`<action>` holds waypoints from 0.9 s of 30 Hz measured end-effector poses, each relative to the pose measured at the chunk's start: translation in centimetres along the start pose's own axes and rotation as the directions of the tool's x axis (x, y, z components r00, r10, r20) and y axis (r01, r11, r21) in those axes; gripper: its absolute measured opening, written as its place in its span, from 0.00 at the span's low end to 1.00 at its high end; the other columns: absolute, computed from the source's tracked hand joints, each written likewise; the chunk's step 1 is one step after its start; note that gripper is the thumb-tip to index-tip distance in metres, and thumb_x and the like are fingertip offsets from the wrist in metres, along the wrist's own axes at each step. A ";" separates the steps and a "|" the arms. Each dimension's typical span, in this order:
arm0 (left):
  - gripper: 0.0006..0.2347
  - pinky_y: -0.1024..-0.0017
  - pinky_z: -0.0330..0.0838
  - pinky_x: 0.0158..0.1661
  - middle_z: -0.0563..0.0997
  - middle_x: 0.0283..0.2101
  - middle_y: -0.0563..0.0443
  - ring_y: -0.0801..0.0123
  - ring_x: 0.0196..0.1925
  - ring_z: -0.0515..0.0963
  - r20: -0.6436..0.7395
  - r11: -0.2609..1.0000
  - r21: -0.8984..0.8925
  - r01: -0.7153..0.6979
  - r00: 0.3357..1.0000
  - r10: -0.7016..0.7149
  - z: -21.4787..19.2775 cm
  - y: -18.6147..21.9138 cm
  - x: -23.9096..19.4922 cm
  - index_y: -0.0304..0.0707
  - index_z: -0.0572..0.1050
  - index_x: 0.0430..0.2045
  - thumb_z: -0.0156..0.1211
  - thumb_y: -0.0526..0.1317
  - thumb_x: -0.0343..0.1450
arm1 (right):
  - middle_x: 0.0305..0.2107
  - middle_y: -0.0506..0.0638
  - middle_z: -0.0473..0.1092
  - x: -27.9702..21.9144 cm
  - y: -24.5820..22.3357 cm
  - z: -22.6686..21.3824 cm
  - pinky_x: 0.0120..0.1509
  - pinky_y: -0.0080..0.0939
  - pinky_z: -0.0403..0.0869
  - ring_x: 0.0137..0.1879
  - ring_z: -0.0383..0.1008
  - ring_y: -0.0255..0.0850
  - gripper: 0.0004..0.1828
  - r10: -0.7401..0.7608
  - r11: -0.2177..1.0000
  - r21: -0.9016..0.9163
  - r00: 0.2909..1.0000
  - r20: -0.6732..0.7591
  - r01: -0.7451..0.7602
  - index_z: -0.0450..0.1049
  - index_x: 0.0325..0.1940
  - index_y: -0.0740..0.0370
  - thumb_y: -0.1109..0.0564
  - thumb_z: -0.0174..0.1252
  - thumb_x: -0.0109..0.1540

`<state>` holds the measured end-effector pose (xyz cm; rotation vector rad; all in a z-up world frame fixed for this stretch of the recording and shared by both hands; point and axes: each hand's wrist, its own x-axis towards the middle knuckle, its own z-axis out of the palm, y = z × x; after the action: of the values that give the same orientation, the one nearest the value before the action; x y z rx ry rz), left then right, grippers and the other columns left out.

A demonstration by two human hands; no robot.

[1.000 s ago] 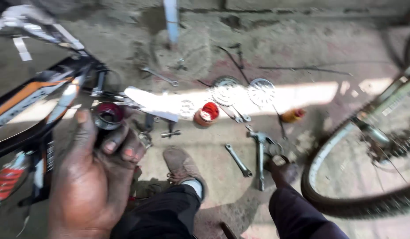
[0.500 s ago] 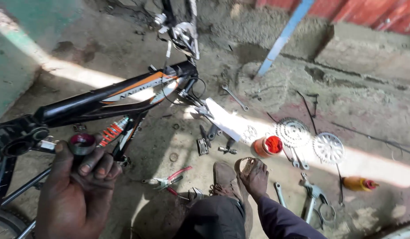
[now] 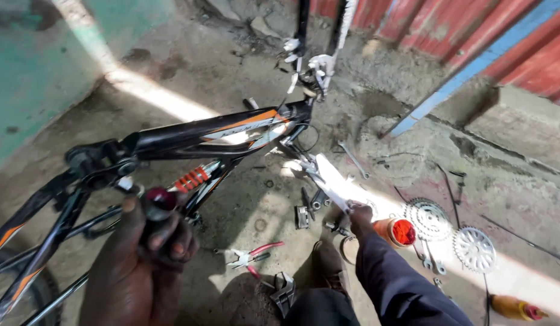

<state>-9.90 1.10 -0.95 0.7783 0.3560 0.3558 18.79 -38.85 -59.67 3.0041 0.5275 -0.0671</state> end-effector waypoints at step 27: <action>0.21 0.67 0.61 0.29 0.64 0.26 0.55 0.69 0.28 0.63 -0.239 0.867 0.442 0.228 0.962 -0.131 3.8 -1.9 0.5 0.42 0.68 0.22 0.49 0.62 0.62 | 0.49 0.60 0.76 0.8 -12.7 -26.2 0.52 0.56 0.74 0.52 0.77 0.60 0.35 -0.713 0.693 0.432 0.635 0.298 0.576 0.69 0.63 0.57 0.36 0.63 0.60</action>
<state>-7.46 -2.31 0.09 1.1762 0.7199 0.1695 15.89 -24.13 -34.72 2.6957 1.6383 -0.9448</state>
